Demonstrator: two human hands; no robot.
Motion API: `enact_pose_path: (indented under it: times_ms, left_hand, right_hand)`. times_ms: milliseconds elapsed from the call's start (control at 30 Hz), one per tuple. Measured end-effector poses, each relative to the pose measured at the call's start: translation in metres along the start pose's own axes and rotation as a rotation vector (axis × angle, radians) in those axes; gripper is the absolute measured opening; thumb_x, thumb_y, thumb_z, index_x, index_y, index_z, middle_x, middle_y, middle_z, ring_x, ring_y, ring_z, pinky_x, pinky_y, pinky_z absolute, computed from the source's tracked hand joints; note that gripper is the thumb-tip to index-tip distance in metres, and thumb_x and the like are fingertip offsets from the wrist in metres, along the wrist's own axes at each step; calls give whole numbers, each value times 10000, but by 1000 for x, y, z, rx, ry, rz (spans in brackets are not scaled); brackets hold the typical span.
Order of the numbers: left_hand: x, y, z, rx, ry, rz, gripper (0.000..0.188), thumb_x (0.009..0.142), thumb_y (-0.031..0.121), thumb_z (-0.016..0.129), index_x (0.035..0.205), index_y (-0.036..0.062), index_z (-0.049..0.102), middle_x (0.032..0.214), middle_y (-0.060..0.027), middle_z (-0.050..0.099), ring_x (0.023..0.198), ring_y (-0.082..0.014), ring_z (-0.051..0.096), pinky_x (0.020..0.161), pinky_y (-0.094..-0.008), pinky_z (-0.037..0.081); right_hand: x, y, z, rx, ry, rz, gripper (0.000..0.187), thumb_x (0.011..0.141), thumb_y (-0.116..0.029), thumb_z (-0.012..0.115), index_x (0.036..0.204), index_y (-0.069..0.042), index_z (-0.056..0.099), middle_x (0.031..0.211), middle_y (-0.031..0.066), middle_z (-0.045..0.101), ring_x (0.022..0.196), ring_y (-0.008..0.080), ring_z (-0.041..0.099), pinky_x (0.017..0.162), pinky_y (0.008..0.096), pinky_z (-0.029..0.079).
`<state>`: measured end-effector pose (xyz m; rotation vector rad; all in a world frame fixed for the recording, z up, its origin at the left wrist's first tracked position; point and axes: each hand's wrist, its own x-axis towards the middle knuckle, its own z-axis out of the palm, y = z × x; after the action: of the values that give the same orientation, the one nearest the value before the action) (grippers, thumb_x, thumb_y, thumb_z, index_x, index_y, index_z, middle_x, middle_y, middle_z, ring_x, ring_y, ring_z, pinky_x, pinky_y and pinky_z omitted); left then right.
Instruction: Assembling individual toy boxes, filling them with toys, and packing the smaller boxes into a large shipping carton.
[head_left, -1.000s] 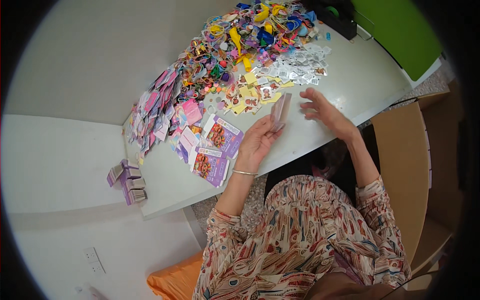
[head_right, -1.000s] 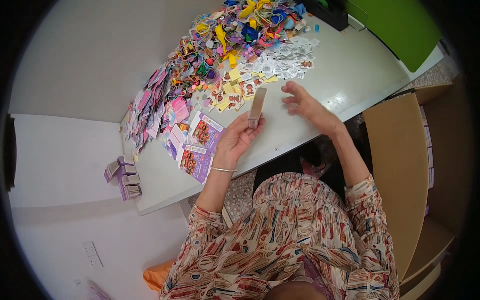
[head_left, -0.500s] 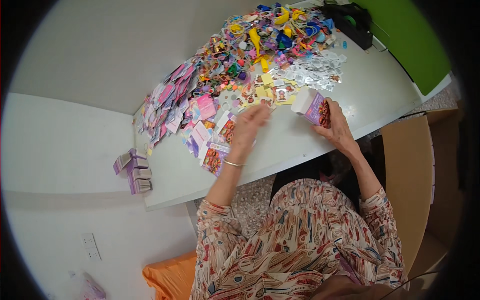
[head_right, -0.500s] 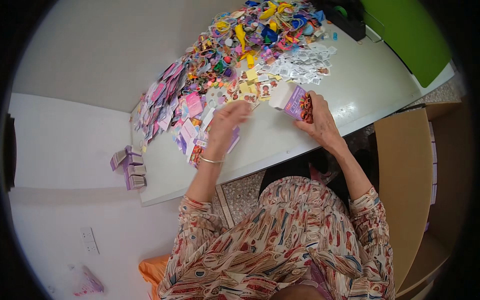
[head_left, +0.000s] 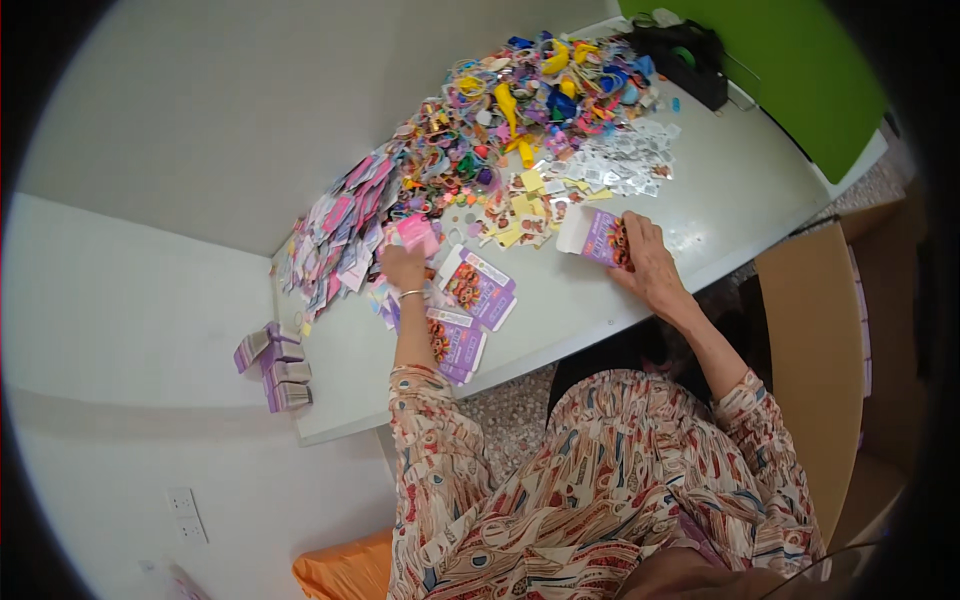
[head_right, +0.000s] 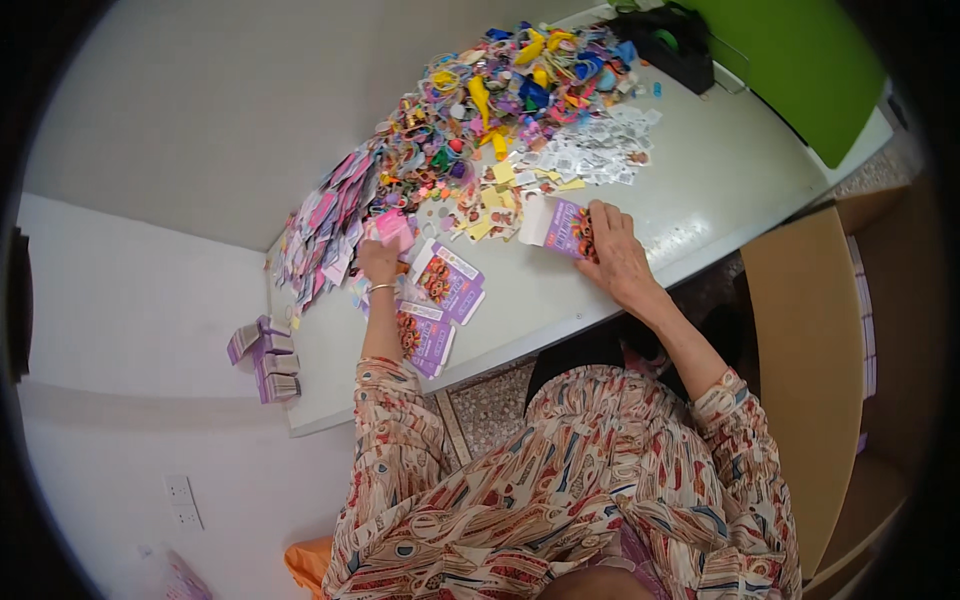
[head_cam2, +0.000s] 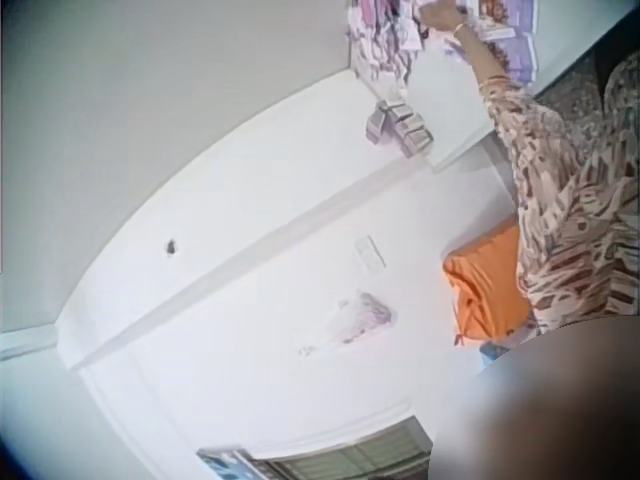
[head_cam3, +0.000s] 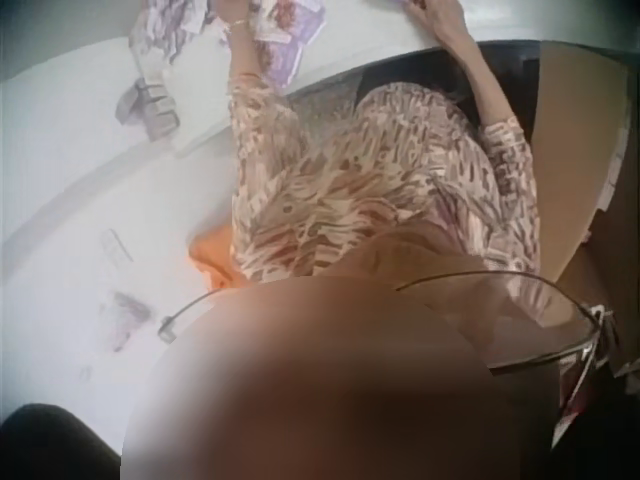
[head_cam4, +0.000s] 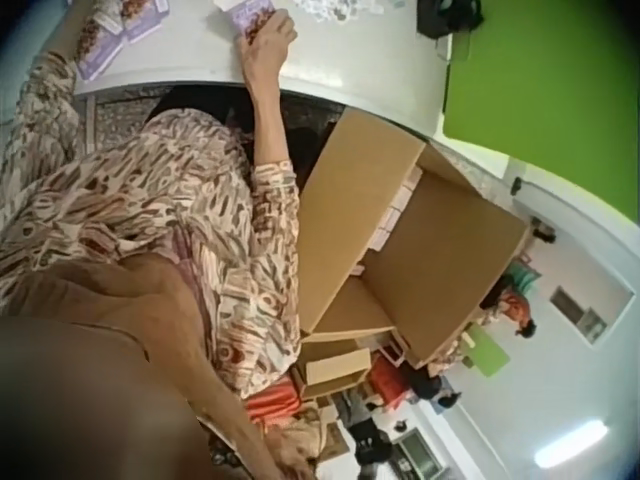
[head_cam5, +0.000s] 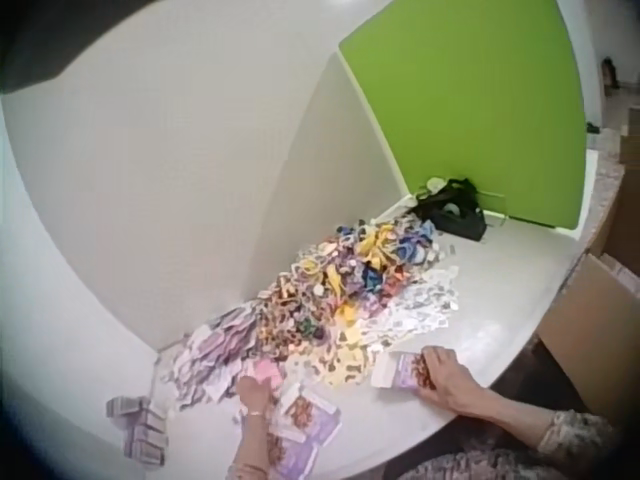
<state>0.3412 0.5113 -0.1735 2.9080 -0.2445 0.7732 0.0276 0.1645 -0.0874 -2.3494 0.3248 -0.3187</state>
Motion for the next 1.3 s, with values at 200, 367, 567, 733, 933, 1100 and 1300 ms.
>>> enact_pose_path:
  times_ms: [200,367,567,733,933,1100,1300]
  left_hand:
    - [9,2,-51,-908,74,-301,158,868,169,657,875,35,573,675,-1,518,594,-94,483,531,-245,436]
    - [-18,156,-161,-1245,-296,67,75,912,114,603,903,40,599,707,49,531,570,-40,452,507,-205,407]
    - [-54,208,-171,-897,-226,528,70,861,92,645,861,22,632,666,-36,598,557,-97,537,516,-280,426]
    - [-55,219,-160,-804,-337,638,106,830,110,666,867,16,637,701,-137,632,559,-250,597,536,-321,450]
    - [-50,224,-151,-975,-644,511,169,852,142,677,943,3,646,723,-53,658,600,-122,595,560,-269,456]
    - [-48,215,-160,-1333,-999,130,208,880,159,666,1004,-6,640,777,12,651,652,-59,569,594,-214,462]
    - [-50,223,-171,-1318,-893,22,124,883,140,653,907,20,674,750,18,634,631,-50,551,579,-211,458]
  right_hand:
    - [8,3,5,84,15,-6,840,699,-106,737,1385,29,273,1319,220,398,1200,395,407,999,425,399]
    - [3,9,-3,48,-18,39,831,691,-103,750,1370,0,284,1326,214,388,1212,400,397,996,434,411]
    - [-3,2,-1,16,-11,-30,833,680,-75,752,1364,-20,280,1320,208,381,1191,405,408,985,436,424]
    - [-5,14,2,-41,30,-83,834,643,-52,770,1332,-12,301,1270,195,397,1158,395,424,943,424,460]
    - [-5,10,7,-67,57,-151,794,639,-60,766,1293,-4,321,1218,188,417,1104,383,448,902,416,487]
    - [-6,9,2,6,49,-117,772,652,-57,750,1289,-4,318,1210,193,423,1094,395,451,899,431,477]
    - [-7,9,5,26,62,-117,786,655,-60,749,1301,-5,304,1229,200,416,1104,398,446,907,441,469]
